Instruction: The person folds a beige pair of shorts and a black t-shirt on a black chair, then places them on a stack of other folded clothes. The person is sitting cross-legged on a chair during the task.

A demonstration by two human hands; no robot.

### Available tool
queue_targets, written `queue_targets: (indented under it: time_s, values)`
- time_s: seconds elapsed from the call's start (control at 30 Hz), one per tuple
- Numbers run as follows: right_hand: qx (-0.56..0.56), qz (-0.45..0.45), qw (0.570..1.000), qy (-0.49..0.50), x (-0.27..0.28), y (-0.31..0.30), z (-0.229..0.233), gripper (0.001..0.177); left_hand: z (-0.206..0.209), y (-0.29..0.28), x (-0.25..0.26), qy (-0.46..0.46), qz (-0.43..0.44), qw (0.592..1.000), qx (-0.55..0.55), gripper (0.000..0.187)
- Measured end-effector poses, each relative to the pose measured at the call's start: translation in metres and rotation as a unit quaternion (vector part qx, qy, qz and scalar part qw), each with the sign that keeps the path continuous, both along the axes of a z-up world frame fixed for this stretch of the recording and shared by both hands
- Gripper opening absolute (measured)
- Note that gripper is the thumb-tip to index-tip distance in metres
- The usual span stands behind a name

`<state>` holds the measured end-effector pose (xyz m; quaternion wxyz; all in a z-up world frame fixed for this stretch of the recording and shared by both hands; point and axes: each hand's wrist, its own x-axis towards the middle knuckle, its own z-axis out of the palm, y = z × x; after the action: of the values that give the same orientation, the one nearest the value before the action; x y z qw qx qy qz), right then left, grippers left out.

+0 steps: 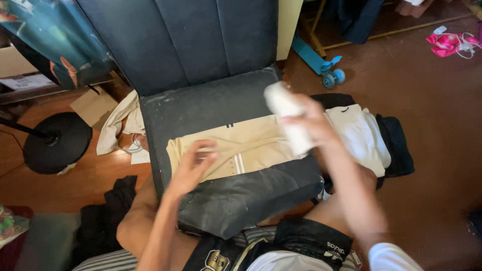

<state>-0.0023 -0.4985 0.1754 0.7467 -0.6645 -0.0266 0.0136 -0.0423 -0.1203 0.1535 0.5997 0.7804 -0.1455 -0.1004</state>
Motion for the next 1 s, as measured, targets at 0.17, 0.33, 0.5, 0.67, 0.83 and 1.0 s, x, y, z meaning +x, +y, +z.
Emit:
queue_targets:
  time_s: [0.17, 0.33, 0.5, 0.67, 0.83, 1.0]
  values:
    - [-0.106, 0.112, 0.987, -0.051, -0.015, 0.144, -0.004, 0.075, -0.007, -0.035, 0.022, 0.277, -0.049, 0.923, -0.261, 0.080]
    - [-0.246, 0.090, 0.946, -0.193, -0.026, 0.197, -0.038, 0.070, -0.041, -0.015, 0.047, 0.296, 0.145, 0.925, -0.190, 0.082]
    - [-0.371, -0.041, 0.895, -0.246, -0.026, 0.160, -0.064, 0.050, -0.073, 0.012, 0.051, 0.202, 0.155, 0.966, -0.053, 0.071]
    - [-0.520, -0.074, 0.809, -0.265, -0.024, 0.124, -0.068, 0.054, -0.095, 0.043, 0.040, 0.040, 0.202, 0.979, 0.000, 0.054]
    - [-0.535, -0.077, 0.792, -0.285, -0.027, 0.128, -0.069, 0.055, -0.083, 0.063, 0.021, -0.087, 0.211, 0.960, 0.164, 0.087]
    - [-0.456, 0.051, 0.831, -0.314, 0.003, 0.159, -0.063, 0.037, -0.060, 0.041, -0.014, -0.044, 0.288, 0.926, 0.241, 0.065]
